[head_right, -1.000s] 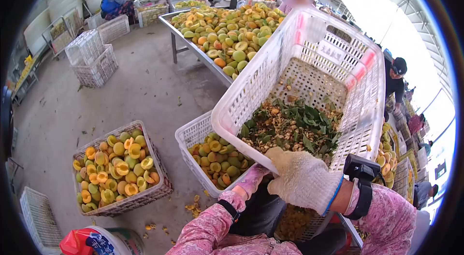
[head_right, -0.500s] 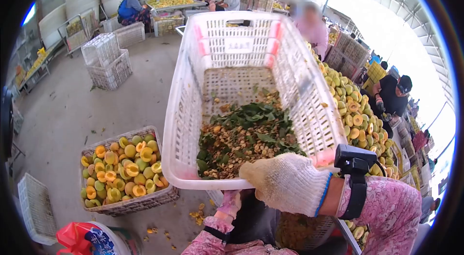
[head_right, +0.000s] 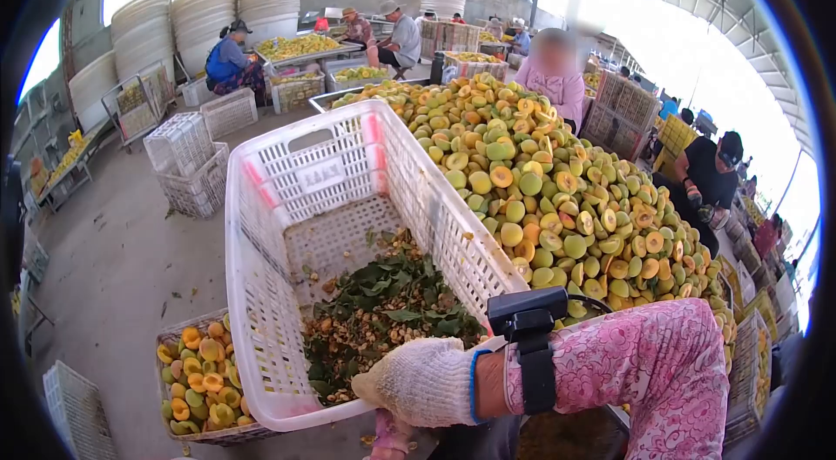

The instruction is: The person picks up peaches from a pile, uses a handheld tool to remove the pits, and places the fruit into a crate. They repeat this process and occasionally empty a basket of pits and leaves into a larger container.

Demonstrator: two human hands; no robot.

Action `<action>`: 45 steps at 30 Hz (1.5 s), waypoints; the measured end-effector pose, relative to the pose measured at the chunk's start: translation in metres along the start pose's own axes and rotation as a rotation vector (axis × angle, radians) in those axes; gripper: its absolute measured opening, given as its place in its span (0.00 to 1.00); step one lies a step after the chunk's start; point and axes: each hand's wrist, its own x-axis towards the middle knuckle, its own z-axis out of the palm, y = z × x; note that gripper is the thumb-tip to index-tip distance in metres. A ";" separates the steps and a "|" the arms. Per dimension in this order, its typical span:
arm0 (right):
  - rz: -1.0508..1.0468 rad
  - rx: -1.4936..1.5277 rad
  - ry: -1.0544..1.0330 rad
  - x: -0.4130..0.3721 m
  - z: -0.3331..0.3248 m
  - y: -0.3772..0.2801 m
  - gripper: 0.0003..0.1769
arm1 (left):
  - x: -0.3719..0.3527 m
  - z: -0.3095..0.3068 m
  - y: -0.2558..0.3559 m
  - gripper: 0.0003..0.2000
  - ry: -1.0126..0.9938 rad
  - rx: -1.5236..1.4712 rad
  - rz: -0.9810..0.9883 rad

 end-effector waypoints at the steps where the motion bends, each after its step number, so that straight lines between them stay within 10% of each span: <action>1: -0.001 -0.005 0.000 0.004 0.003 0.007 0.08 | -0.001 0.000 0.001 0.16 -0.002 0.002 -0.006; 32: 0.218 -0.142 0.465 0.167 -0.011 0.199 0.15 | 0.151 -0.015 0.079 0.15 0.032 0.408 -0.043; 45: 0.307 -0.129 0.441 0.266 -0.029 0.287 0.23 | 0.100 0.014 0.081 0.13 0.051 0.534 -0.192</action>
